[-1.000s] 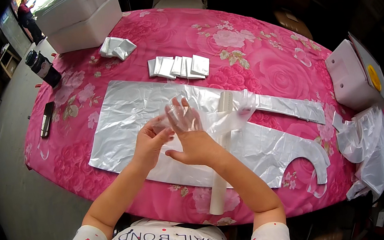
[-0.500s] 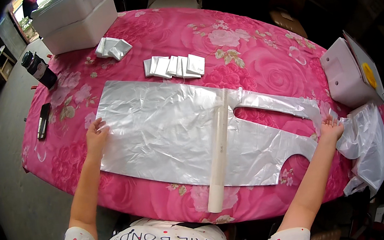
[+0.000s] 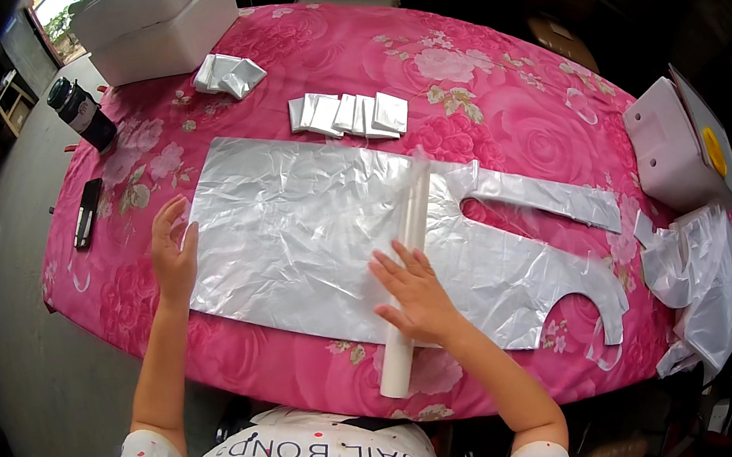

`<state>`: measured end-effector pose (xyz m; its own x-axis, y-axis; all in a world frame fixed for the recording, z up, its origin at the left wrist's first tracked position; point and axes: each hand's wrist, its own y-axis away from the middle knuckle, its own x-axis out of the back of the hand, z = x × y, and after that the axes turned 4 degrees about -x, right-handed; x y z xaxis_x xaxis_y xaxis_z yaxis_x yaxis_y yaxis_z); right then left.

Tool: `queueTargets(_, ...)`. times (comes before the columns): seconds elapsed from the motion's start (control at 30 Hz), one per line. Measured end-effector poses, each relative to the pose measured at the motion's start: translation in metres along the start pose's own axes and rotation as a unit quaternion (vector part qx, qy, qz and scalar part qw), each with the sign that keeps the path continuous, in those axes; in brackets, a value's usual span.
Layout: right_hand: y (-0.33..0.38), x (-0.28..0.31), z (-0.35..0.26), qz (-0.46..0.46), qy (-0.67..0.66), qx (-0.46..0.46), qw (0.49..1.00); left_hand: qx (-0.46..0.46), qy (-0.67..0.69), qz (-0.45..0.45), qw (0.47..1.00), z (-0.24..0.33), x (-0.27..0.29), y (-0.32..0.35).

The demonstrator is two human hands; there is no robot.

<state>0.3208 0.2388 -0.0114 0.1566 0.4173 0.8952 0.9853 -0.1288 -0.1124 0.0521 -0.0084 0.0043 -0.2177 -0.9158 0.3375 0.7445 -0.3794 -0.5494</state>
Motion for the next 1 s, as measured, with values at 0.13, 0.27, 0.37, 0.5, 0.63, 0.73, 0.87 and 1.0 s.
queueTargets(0.13,-0.064,-0.033,-0.108,-0.216,-0.276,0.181,0.919,0.044,0.068,0.005,0.997,-0.005,0.008,0.006)
queueTargets(0.27,-0.090,-0.021,-0.150,-0.172,-0.332,0.308,0.875,0.112,0.094,0.000,0.989,-0.010,0.041,0.029)
queueTargets(0.37,-0.113,-0.027,-0.105,-0.008,-0.219,0.175,0.960,0.146,0.080,0.018,0.986,-0.020,0.077,0.054)
queueTargets(0.5,-0.141,-0.060,-0.080,-0.009,-0.027,0.178,0.984,0.196,0.025,0.049,0.979,-0.047,0.109,0.079)
queueTargets(0.63,-0.166,-0.086,-0.094,-0.031,0.013,0.193,0.981,0.270,-0.104,-0.014,0.957,-0.070,0.105,0.062)
queueTargets(0.73,-0.175,-0.100,-0.105,-0.011,0.027,0.189,0.981,0.306,-0.236,-0.072,0.919,-0.075,0.085,0.020)
queueTargets(0.87,-0.176,-0.101,-0.108,-0.009,0.028,0.182,0.983,0.291,-0.367,-0.080,0.880,-0.087,0.058,-0.026)
queueTargets(1.0,-0.176,-0.101,-0.106,-0.010,0.025,0.175,0.984,0.270,-0.383,-0.137,0.873,-0.105,0.043,-0.040)
